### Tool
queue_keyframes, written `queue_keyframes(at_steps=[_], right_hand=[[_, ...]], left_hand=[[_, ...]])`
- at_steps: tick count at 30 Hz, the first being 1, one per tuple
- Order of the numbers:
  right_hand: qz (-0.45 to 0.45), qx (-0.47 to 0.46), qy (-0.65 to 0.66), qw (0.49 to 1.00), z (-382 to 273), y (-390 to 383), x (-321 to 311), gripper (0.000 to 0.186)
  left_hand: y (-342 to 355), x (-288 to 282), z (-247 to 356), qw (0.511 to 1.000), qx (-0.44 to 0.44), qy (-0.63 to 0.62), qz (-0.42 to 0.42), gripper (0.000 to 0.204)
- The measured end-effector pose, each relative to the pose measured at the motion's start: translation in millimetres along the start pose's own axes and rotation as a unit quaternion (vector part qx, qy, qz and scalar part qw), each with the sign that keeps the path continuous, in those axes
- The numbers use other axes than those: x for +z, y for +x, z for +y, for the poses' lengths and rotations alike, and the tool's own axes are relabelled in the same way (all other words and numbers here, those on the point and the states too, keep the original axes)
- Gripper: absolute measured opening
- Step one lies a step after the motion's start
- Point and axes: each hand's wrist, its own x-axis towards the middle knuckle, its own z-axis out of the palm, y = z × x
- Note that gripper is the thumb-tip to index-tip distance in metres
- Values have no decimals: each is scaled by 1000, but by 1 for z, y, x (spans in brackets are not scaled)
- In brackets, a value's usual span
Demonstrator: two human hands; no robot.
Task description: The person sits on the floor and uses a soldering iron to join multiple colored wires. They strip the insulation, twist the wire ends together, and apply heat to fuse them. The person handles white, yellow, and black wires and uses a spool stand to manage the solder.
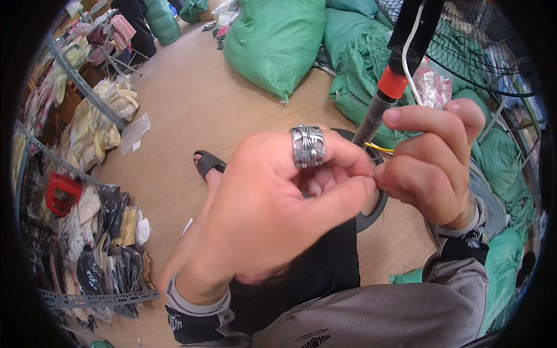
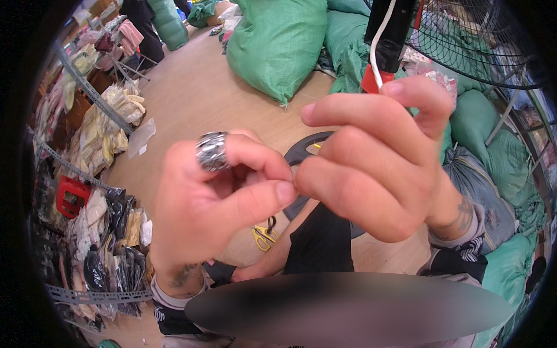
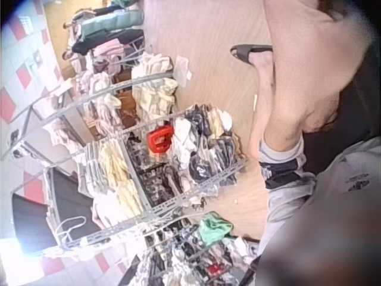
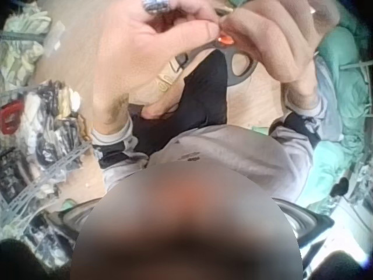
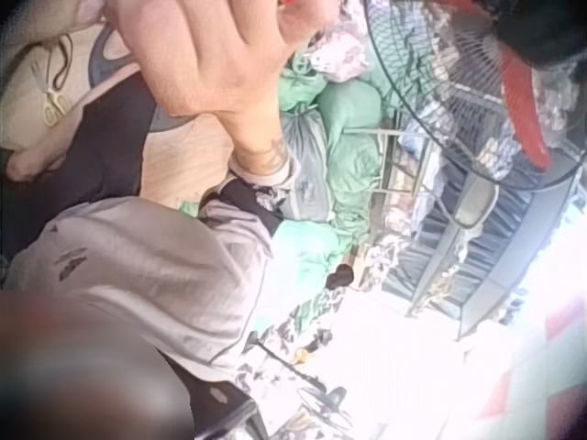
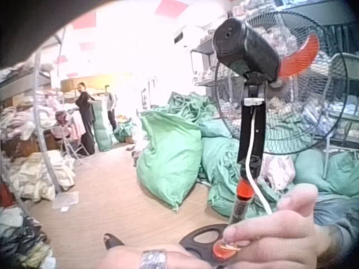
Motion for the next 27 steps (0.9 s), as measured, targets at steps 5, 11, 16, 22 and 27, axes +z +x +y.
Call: queue_keyframes(at_steps=[5,11,16,22,27], right_hand=[[-4,-15,-6,1000,-3,-6,-2,12],[-134,107,160,972,12,5,-9,14],[-139,206,257,934,9,4,-10,11],[-4,-71,54,996,9,-2,-1,17],[-66,-1,123,990,7,0,-13,17]], left_hand=[[1,2,-1,956,-169,-236,-43,10],[-3,22,-21,900,304,266,161,18],[-3,23,-20,857,337,362,146,25],[-2,13,-7,987,-94,-134,0,10],[-8,16,-4,987,127,86,52,14]])
